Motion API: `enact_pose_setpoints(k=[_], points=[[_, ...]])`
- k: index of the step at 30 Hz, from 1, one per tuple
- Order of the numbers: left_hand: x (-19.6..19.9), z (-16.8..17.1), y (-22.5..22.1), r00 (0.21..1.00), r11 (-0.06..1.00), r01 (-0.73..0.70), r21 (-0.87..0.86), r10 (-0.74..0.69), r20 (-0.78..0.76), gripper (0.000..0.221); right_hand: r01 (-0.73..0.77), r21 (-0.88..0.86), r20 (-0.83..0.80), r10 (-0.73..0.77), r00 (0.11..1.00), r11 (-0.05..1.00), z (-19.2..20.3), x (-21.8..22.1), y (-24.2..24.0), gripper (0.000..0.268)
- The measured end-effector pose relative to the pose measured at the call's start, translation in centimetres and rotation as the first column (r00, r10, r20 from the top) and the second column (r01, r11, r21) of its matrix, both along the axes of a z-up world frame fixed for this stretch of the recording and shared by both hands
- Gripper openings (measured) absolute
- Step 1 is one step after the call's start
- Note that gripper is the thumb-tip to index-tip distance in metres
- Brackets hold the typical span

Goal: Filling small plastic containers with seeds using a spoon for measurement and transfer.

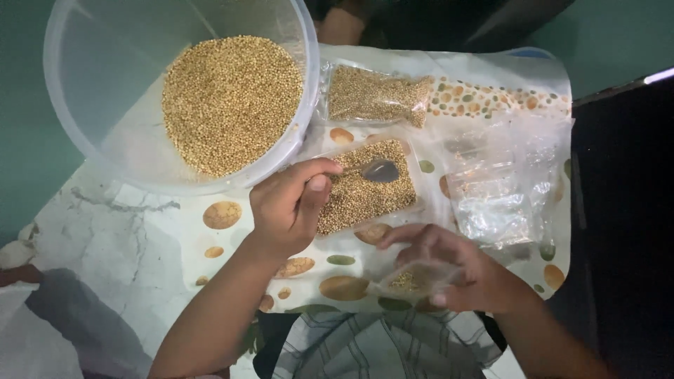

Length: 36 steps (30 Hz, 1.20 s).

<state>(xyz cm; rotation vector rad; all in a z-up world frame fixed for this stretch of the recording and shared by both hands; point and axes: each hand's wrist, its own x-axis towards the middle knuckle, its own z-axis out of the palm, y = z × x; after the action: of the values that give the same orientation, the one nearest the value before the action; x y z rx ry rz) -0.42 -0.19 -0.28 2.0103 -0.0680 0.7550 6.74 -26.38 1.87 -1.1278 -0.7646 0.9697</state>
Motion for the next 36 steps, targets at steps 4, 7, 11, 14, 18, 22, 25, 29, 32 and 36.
enact_pose_setpoints(k=[4, 7, 11, 14, 18, 22, 25, 29, 32, 36], points=[[0.3, 0.1, 0.2, 1.000, 1.000, -0.013, 0.006, 0.013, -0.007, 0.036, -0.261, 0.109, -0.081, 0.270, 0.959, 0.959, 0.7, 0.8, 2.8, 0.040], [0.0, 0.3, 0.1, 0.999, 1.000, -0.008, 0.002, 0.008, -0.048, 0.036, -0.400, 0.093, -0.049, 0.405, 0.913, 0.912, 0.2, 0.9, 3.6, 0.055], [-0.3, 0.2, 0.2, 0.993, 0.999, 0.011, -0.052, -0.017, -0.121, 0.033, -0.587, -0.008, -0.153, 0.579, 0.801, 0.809, -0.8, 2.5, 2.2, 0.075], [-0.1, 0.0, 0.2, 0.997, 1.000, -0.001, -0.008, 0.001, -0.083, 0.030, -0.662, 0.005, -0.174, 0.653, 0.737, 0.749, -0.4, 3.8, 2.8, 0.084], [0.1, -0.1, -0.3, 0.997, 0.998, 0.002, -0.058, -0.007, -0.078, 0.030, -0.659, 0.292, -0.322, 0.720, 0.614, 0.693, -0.9, 3.9, 3.6, 0.056], [0.4, -0.1, -0.3, 0.996, 0.990, 0.047, -0.136, -0.057, -0.075, 0.030, -0.634, 0.356, -0.399, 0.726, 0.561, 0.686, -1.9, 3.5, 4.0, 0.051], [0.4, -0.3, -0.5, 0.991, 0.986, 0.056, -0.159, -0.074, -0.109, 0.031, -0.644, 0.347, -0.392, 0.729, 0.560, 0.682, -2.3, 3.5, 3.9, 0.050], [0.8, -0.4, -0.6, 0.987, 0.981, 0.091, -0.170, -0.111, -0.112, 0.033, -0.684, 0.315, -0.369, 0.748, 0.551, 0.659, -2.0, 4.2, 3.8, 0.050], [0.5, -0.2, -0.6, 0.977, 0.979, 0.075, -0.192, -0.111, -0.182, 0.031, -0.695, 0.269, -0.257, 0.745, 0.615, 0.667, -1.4, 4.7, 4.1, 0.050], [0.6, -0.2, -0.7, 0.977, 0.975, 0.050, -0.215, -0.092, -0.193, 0.032, -0.653, 0.339, -0.267, 0.735, 0.623, 0.677, -1.9, 4.6, 4.0, 0.052]])
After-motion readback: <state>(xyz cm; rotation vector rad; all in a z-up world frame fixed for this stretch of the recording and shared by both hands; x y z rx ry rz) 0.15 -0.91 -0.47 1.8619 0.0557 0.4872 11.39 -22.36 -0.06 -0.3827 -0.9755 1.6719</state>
